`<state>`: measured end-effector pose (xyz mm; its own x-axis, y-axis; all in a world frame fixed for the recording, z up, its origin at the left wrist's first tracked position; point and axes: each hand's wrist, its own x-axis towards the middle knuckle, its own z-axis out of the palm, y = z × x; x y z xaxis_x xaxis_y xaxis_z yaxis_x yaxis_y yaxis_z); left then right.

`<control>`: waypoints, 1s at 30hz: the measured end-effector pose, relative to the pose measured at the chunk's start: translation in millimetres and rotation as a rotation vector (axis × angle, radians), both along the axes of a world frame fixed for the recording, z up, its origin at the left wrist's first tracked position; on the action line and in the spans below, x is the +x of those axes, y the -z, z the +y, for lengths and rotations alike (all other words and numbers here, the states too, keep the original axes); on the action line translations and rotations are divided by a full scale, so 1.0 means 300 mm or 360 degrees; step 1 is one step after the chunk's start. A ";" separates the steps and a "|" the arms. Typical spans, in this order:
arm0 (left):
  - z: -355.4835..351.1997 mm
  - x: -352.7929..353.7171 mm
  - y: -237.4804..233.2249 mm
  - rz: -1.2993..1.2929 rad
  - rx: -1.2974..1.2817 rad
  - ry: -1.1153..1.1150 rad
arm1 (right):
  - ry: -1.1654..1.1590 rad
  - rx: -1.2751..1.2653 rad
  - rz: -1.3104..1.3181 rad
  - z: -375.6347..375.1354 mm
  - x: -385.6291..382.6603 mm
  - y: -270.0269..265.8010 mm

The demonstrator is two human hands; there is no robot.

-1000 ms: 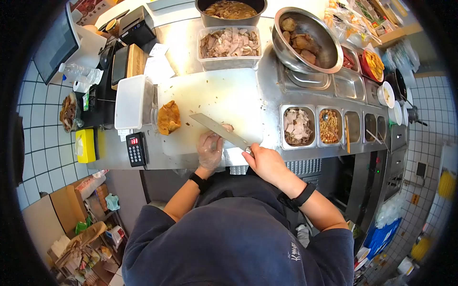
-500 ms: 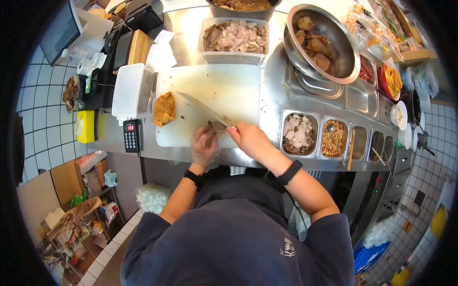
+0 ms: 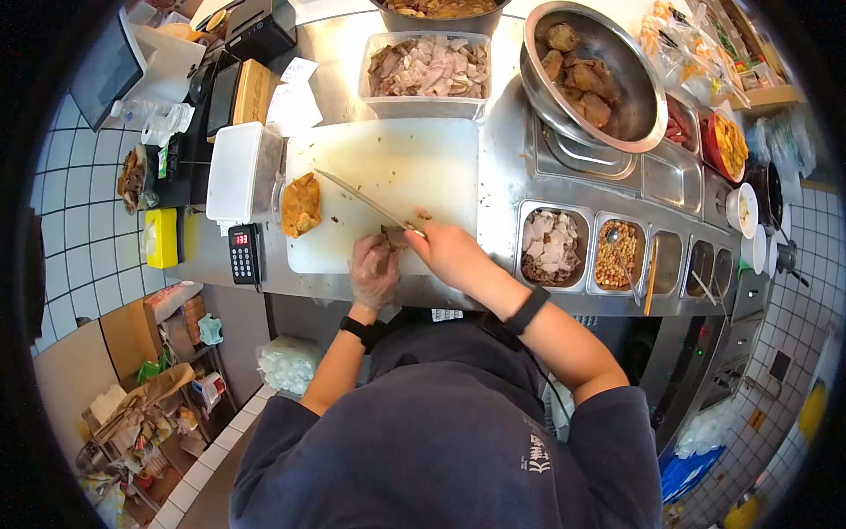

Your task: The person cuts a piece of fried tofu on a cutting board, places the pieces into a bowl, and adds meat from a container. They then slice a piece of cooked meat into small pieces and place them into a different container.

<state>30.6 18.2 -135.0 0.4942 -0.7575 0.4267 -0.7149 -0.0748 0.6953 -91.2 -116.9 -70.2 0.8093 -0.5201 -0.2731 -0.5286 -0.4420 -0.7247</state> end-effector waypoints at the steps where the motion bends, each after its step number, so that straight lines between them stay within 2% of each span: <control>1: 0.000 0.003 0.002 -0.0002 -0.0002 0.0003 | 0.0013 0.0061 0.0031 -0.018 -0.024 -0.023; 6: -0.003 0.008 0.022 -0.0052 -0.0067 0.0013 | -0.0051 0.0020 0.0320 0.039 -0.150 -0.162; 10: -0.005 0.002 0.015 -0.0077 -0.0063 -0.0028 | -0.0091 -0.0172 0.0013 0.071 -0.042 0.019; 13: 0.005 0.002 0.013 -0.0079 -0.0012 0.0023 | 0.0001 -0.0025 0.0064 0.009 0.017 0.024; 18: 0.003 -0.001 0.027 -0.0027 -0.0011 0.0002 | -0.0003 0.0126 0.0098 -0.027 -0.125 -0.124; 20: -0.001 -0.004 0.021 -0.0033 -0.0028 -0.0012 | -0.0054 0.0157 0.0242 -0.006 -0.180 -0.164; 23: -0.008 0.001 0.012 -0.0033 -0.0066 -0.0007 | -0.0049 0.0083 0.0363 0.035 -0.160 -0.180; 25: -0.008 0.008 0.018 -0.0027 -0.0084 0.0013 | -0.0064 -0.0006 0.0343 0.072 -0.118 -0.111; 27: -0.004 0.000 0.027 -0.0023 -0.0062 0.0008 | -0.0099 -0.0142 0.0130 0.080 -0.062 -0.016; 30: -0.002 -0.010 0.022 -0.0076 -0.0052 -0.0038 | -0.0022 -0.0019 0.0144 0.024 0.005 -0.007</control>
